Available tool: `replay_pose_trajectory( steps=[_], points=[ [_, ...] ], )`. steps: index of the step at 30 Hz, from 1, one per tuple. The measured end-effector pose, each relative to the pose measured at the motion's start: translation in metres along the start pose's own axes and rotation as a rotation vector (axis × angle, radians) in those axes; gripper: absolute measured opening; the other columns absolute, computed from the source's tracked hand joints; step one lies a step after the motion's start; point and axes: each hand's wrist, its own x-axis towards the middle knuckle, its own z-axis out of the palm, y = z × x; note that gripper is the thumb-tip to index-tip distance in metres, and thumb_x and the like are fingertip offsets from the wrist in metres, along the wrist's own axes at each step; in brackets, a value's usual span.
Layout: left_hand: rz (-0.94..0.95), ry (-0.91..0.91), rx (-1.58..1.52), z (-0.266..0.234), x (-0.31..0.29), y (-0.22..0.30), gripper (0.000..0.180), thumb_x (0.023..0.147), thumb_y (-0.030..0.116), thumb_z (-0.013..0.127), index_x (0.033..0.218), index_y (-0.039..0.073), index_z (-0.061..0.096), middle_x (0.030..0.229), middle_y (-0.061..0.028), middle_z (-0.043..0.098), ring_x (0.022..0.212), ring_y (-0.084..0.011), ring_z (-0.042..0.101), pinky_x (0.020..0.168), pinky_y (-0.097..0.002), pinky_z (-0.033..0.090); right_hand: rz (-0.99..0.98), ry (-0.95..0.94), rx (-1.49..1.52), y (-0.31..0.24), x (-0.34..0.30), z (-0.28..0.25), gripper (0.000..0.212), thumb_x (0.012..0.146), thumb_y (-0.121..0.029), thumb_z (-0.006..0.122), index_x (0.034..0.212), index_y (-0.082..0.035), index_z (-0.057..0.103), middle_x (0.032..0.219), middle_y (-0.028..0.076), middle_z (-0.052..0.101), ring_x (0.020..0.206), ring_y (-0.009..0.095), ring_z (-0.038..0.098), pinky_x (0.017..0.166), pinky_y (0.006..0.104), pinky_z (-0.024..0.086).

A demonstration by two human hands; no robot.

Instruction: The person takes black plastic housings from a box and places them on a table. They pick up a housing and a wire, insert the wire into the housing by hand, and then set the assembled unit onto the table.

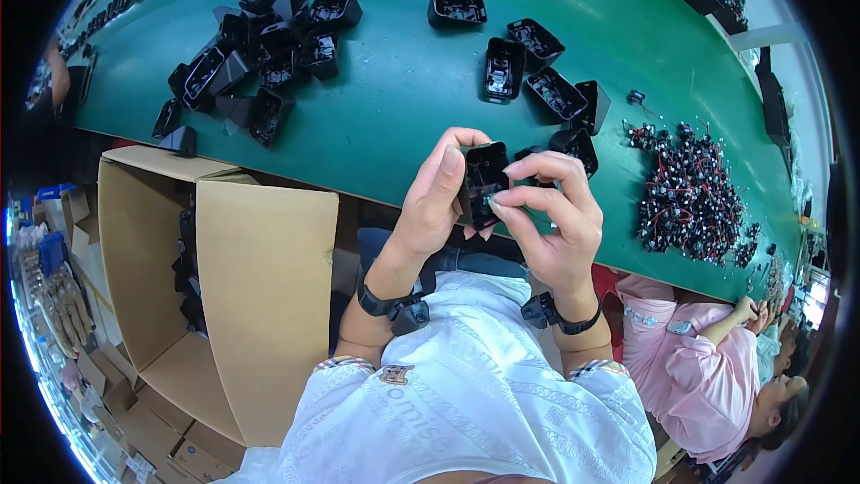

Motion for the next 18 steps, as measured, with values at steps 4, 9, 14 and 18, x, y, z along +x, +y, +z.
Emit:
replay_pose_trajectory(
  steps=[4,9,14,18],
  points=[
    [0.162,0.008,0.113,0.002,-0.001,-0.007,0.065,0.102,0.064,0.043,0.123,0.002,0.045,0.090,-0.0103,0.063,0.060,-0.0095,0.061,0.045,-0.0205,0.046,0.081,0.072,0.033,-0.011,-0.007,0.015,0.021,0.070,-0.001,0.083,0.088,-0.006,0.074,0.107,0.008,0.067,0.099,0.029,0.061,0.084,0.0382,0.051],
    [0.262,0.080,0.102,0.008,0.005,-0.005,0.069,0.101,0.067,0.042,0.120,0.001,0.046,0.094,-0.0130,0.065,0.070,-0.0121,0.062,0.055,-0.0232,0.051,0.262,0.113,0.264,-0.011,-0.013,0.023,0.013,0.078,0.002,0.080,0.089,-0.001,0.073,0.118,0.013,0.057,0.109,0.024,0.058,0.093,0.0348,0.049],
    [0.267,0.103,0.111,0.002,0.002,-0.010,0.070,0.103,0.069,0.032,0.116,0.002,0.048,0.095,-0.0129,0.064,0.080,-0.0167,0.063,0.067,-0.0299,0.054,0.311,0.093,0.326,-0.015,-0.014,0.031,0.012,0.080,-0.002,0.080,0.090,-0.002,0.073,0.124,0.014,0.056,0.114,0.023,0.056,0.094,0.0343,0.047],
    [0.300,0.119,0.211,-0.002,0.005,-0.004,0.067,0.104,0.066,0.029,0.114,0.003,0.049,0.086,-0.0135,0.063,0.075,-0.0159,0.060,0.063,-0.0286,0.051,0.182,-0.013,0.135,-0.004,-0.002,0.023,0.017,0.077,-0.008,0.081,0.093,-0.007,0.076,0.132,0.015,0.058,0.116,0.029,0.056,0.091,0.0391,0.047]
  ],
)
